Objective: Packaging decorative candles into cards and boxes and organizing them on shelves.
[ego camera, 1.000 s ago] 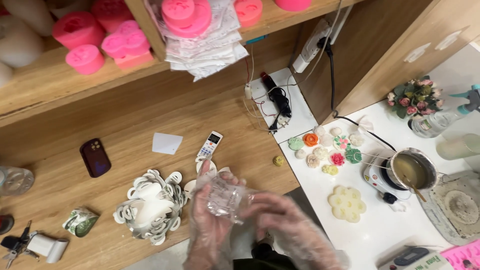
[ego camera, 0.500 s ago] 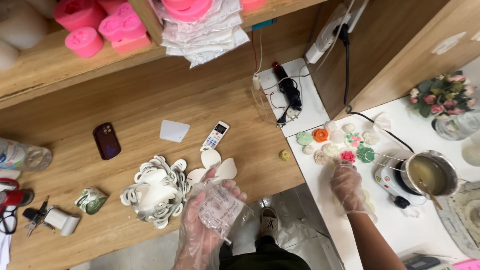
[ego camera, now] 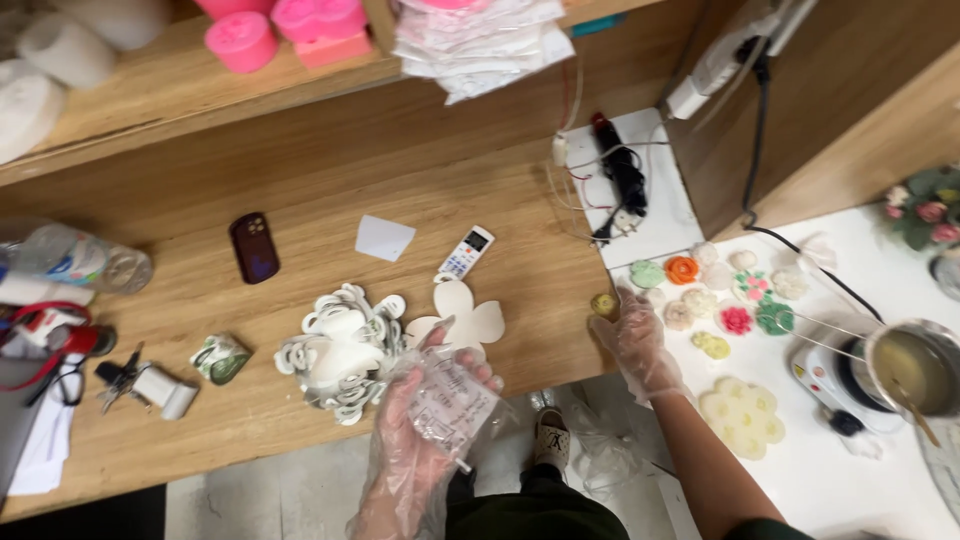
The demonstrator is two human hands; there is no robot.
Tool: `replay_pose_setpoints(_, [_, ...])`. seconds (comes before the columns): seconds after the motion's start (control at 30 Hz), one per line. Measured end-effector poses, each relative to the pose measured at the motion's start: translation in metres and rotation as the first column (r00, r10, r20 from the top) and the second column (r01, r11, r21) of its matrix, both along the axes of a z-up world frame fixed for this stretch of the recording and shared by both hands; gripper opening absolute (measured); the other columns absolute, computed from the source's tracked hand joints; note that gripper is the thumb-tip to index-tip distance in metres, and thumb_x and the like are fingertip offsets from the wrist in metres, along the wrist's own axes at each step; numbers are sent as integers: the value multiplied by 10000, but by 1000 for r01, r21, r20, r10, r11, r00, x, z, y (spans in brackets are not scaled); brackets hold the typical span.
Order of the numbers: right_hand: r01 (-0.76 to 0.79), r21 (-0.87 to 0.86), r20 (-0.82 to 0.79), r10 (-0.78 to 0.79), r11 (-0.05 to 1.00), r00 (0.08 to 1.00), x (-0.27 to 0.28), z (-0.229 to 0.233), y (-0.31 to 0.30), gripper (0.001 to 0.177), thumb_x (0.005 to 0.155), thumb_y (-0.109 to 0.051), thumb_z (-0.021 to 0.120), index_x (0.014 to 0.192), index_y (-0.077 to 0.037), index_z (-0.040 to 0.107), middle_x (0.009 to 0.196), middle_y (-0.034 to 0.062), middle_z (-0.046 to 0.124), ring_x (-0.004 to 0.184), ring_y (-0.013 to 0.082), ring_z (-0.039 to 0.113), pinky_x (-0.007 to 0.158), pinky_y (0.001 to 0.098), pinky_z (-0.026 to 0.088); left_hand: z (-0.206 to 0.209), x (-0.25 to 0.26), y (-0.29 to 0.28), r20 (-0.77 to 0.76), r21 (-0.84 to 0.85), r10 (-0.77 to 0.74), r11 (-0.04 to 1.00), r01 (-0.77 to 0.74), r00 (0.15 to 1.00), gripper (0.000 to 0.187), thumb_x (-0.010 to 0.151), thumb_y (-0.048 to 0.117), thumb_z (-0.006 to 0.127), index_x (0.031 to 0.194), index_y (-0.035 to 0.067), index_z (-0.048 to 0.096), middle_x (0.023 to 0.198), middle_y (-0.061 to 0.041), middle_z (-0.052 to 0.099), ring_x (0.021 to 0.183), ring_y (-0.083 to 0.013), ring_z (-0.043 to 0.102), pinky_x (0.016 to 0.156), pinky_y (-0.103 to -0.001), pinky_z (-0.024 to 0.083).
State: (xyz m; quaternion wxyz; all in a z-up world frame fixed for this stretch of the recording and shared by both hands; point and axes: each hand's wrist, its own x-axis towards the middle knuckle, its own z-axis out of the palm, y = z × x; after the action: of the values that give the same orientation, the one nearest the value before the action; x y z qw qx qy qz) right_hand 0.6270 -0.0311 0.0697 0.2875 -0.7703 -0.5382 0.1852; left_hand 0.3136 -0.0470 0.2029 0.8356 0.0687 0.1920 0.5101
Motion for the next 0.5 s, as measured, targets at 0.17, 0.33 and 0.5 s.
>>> replay_pose_setpoints(0.17, [28,-72,8,-28,997,1000,8,-73,13,431,895,-238,726,1288,-82,645,1160,169,723,1048,325,711,913,392,575,12,-13,5,17,39,57,998,-57,998,627,888,278,721,1422,48,485,1136,-210,598,1080,-379,602,1033,-583,471])
replay_pose_setpoints(0.33, [10,-165,-35,-16,986,999,-12,-48,-6,450,884,-256,762,1279,-70,653,1104,190,746,974,320,726,860,390,586,18,-31,11,8,23,139,990,-139,990,576,869,271,722,1369,77,511,1107,-188,609,1075,-367,616,1022,-584,493])
replay_pose_setpoints(0.5, [306,-263,-781,-388,915,489,-51,-34,-15,524,817,-172,855,1280,-60,638,1061,135,648,885,211,649,762,311,578,20,-45,28,-132,99,259,964,-248,957,625,875,267,720,1411,61,472,1122,-205,642,1057,-372,670,1007,-558,558])
